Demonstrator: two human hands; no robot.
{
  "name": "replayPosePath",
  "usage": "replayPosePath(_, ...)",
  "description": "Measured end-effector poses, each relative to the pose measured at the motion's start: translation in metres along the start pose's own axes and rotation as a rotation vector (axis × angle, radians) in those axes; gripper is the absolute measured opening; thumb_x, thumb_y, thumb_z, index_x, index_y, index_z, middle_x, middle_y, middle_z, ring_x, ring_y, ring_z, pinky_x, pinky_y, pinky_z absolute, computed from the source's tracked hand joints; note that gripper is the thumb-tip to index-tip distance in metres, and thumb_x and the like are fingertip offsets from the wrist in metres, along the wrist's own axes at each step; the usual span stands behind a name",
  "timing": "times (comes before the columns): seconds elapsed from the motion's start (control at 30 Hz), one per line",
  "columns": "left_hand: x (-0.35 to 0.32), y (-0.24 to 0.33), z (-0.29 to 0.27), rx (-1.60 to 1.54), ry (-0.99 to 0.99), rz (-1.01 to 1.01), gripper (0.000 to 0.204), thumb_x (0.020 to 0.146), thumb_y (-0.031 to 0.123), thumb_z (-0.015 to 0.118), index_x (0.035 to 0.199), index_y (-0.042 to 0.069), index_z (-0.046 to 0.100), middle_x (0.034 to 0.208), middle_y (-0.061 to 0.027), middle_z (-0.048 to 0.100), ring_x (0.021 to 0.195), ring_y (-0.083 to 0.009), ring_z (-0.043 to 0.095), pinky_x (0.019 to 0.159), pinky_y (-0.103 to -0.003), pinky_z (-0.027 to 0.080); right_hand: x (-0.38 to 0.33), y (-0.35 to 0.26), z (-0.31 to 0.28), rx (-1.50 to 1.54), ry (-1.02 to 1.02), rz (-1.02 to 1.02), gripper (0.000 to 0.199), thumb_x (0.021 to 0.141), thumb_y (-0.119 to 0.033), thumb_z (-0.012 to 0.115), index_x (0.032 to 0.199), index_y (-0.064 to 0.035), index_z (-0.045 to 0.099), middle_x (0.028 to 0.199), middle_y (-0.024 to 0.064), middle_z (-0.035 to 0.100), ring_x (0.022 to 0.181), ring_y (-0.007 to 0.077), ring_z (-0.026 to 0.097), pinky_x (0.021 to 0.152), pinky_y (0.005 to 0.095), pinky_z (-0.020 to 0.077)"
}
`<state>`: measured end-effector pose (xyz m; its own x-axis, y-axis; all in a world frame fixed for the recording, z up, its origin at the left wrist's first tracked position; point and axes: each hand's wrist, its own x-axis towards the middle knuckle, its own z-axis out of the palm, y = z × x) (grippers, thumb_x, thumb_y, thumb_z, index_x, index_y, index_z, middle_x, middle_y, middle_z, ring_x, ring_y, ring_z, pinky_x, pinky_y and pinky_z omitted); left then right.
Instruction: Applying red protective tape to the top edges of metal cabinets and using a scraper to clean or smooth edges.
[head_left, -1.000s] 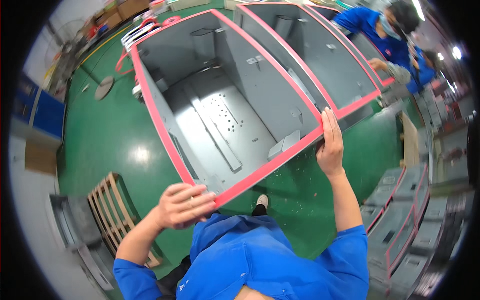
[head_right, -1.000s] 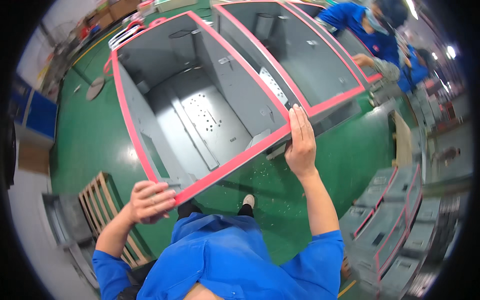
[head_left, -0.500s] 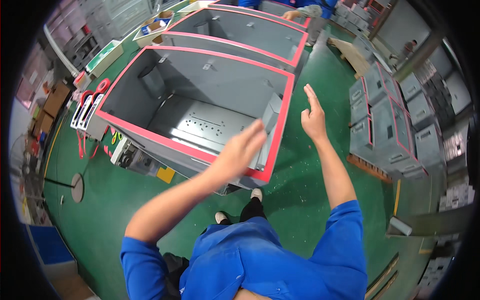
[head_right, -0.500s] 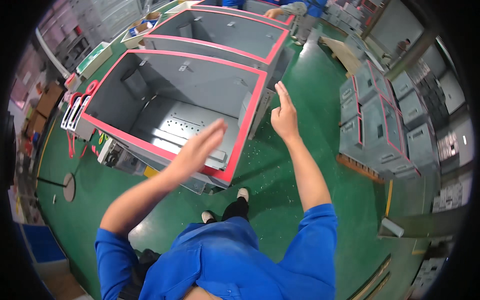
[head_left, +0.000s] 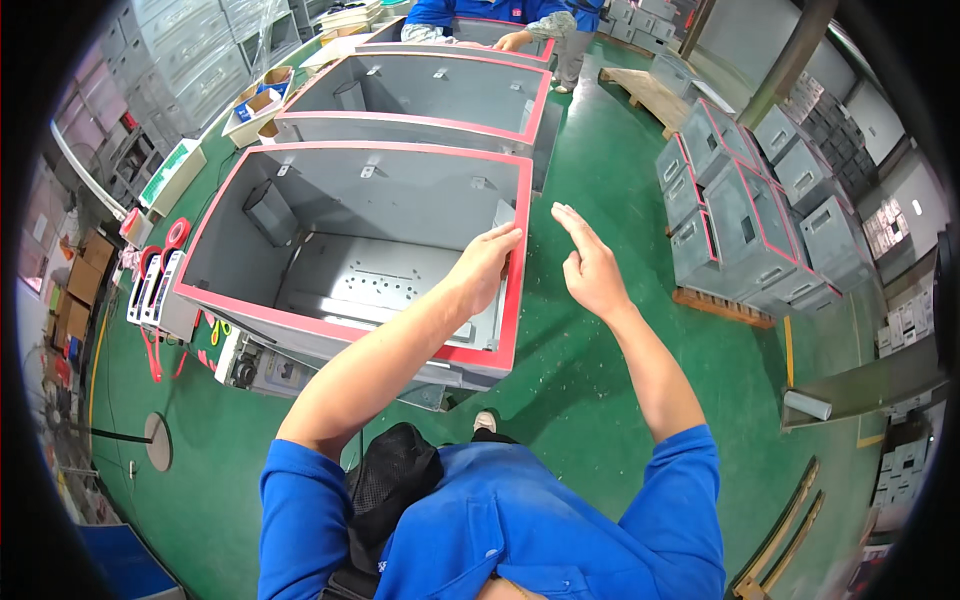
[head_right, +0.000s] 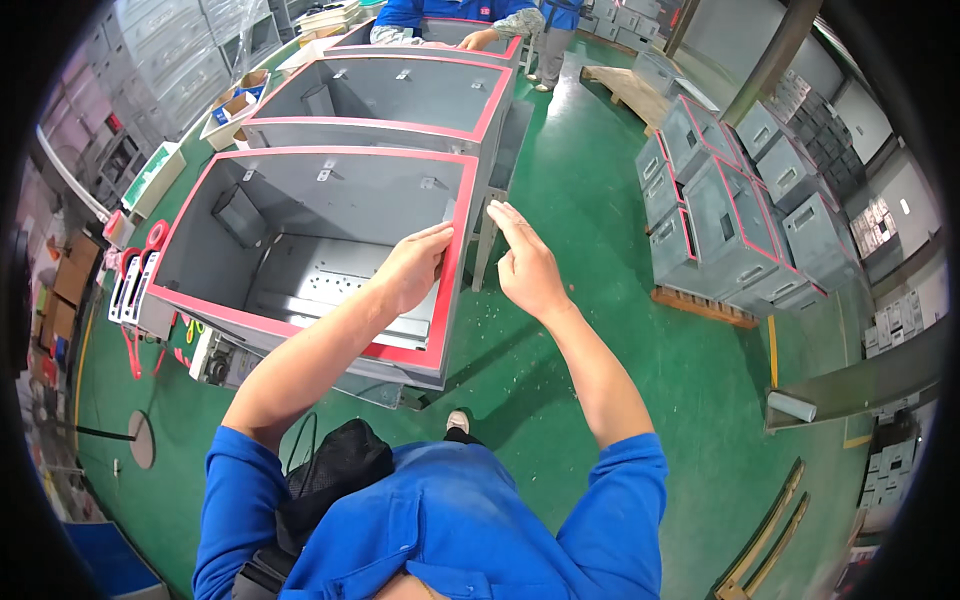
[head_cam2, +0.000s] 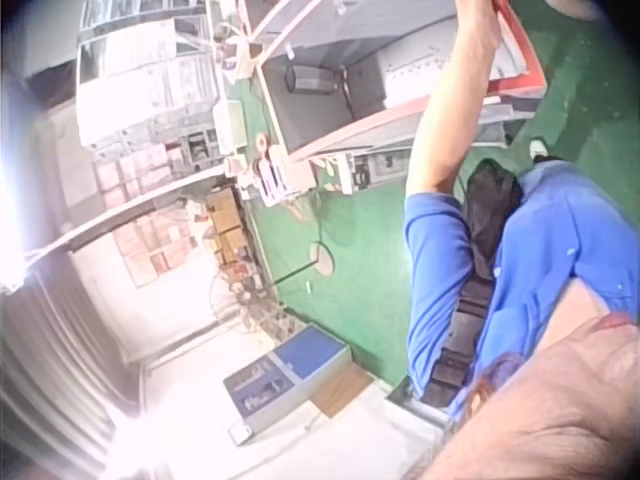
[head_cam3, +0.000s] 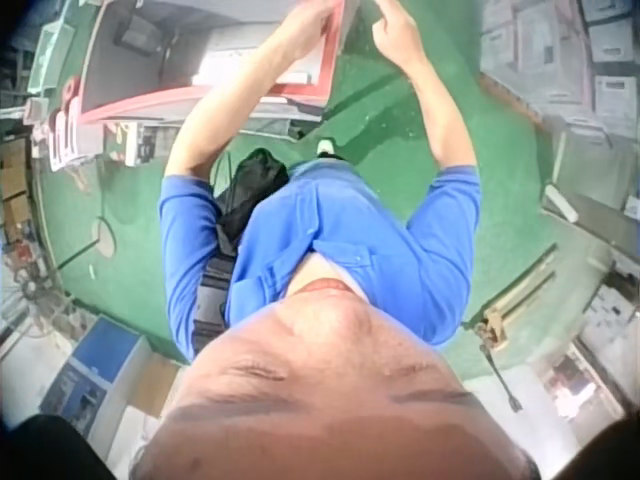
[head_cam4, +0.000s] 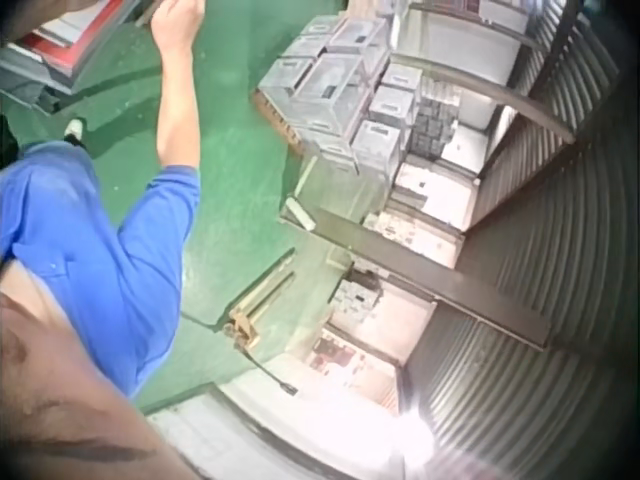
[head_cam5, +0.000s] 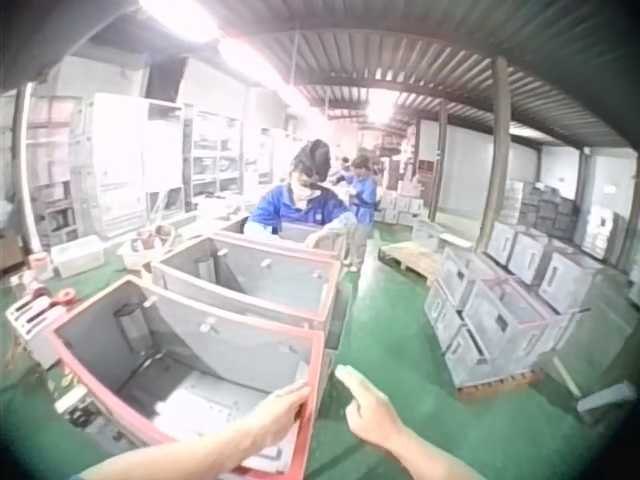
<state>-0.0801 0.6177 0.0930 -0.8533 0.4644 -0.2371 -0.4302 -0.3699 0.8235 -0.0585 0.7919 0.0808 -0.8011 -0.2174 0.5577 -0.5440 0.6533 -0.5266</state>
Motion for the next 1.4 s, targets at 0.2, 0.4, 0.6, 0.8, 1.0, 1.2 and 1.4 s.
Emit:
replayPosePath(0.2, 0.000, -0.005, -0.003, 0.033, 0.032, 0.010, 0.049, 0.089, 0.022, 0.046, 0.131, 0.001, 0.033, 0.125, -0.0074, 0.045, 0.112, -0.0145, 0.042, 0.095, -0.028, 0.031, 0.026, 0.002, 0.017, -0.257, -0.100, -0.294, 0.053, 0.068, 0.008, 0.043, 0.120, -0.0009, 0.045, 0.124, 0.0148, 0.046, 0.118, 0.0285, 0.042, 0.100, 0.0384, 0.0326)
replayPosePath(0.4, -0.017, -0.001, -0.018, 0.591, 0.072, 0.204, 0.044, 0.091, 0.021, 0.044, 0.130, 0.002, 0.036, 0.128, -0.0115, 0.043, 0.121, -0.0180, 0.038, 0.097, -0.032, 0.033, 0.002, -0.002, 0.026, -0.301, -0.159, -0.462, 0.041, 0.075, -0.002, 0.046, 0.116, 0.0041, 0.048, 0.121, 0.0207, 0.048, 0.115, 0.0301, 0.045, 0.099, 0.0418, 0.0332)
replayPosePath(0.6, -0.123, -0.028, -0.021, 1.609, -0.248, 0.798, 0.050, 0.083, 0.022, 0.050, 0.124, -0.005, 0.039, 0.131, -0.0185, 0.039, 0.123, -0.0301, 0.037, 0.102, -0.040, 0.028, -0.066, -0.045, 0.018, -0.099, -0.291, -0.611, 0.031, 0.079, -0.011, 0.048, 0.104, 0.0046, 0.056, 0.115, 0.0221, 0.052, 0.113, 0.0311, 0.048, 0.098, 0.0427, 0.0352)
replayPosePath(0.8, -0.128, -0.044, -0.025, 1.879, -0.237, 0.880, 0.041, 0.085, 0.015, 0.044, 0.122, -0.002, 0.044, 0.131, -0.0126, 0.042, 0.123, -0.0212, 0.039, 0.103, -0.034, 0.028, 0.044, 0.042, 0.035, -0.327, -0.148, -0.465, 0.043, 0.078, -0.001, 0.043, 0.121, 0.0023, 0.043, 0.127, 0.0192, 0.043, 0.120, 0.0303, 0.040, 0.102, 0.0413, 0.0301)
replayPosePath(1.0, -0.132, -0.051, -0.042, 1.869, -0.235, 0.998, 0.039, 0.082, 0.013, 0.044, 0.119, 0.000, 0.048, 0.130, -0.0113, 0.043, 0.122, -0.0201, 0.039, 0.103, -0.035, 0.028, 0.089, 0.084, 0.059, -0.325, -0.020, -0.309, 0.047, 0.078, 0.004, 0.039, 0.125, 0.0013, 0.038, 0.131, 0.0175, 0.039, 0.123, 0.0300, 0.036, 0.103, 0.0392, 0.0281)
replayPosePath(1.2, -0.142, -0.046, -0.063, 1.774, -0.299, 1.074, 0.047, 0.075, 0.021, 0.060, 0.117, 0.002, 0.051, 0.126, -0.0101, 0.047, 0.121, -0.0228, 0.041, 0.102, -0.037, 0.030, 0.022, 0.017, 0.054, -0.346, -0.019, -0.253, 0.046, 0.078, 0.005, 0.038, 0.124, 0.0033, 0.038, 0.131, 0.0189, 0.038, 0.123, 0.0318, 0.036, 0.102, 0.0405, 0.0295)
replayPosePath(1.4, -0.190, -0.011, -0.151, 1.515, -0.226, 0.971, 0.050, 0.069, 0.011, 0.066, 0.115, 0.001, 0.051, 0.122, -0.0183, 0.048, 0.116, -0.0356, 0.043, 0.096, -0.044, 0.036, -0.085, -0.107, 0.042, -0.312, -0.089, -0.116, 0.050, 0.072, 0.009, 0.042, 0.122, 0.0082, 0.039, 0.128, 0.0220, 0.040, 0.120, 0.0363, 0.038, 0.101, 0.0431, 0.0312)
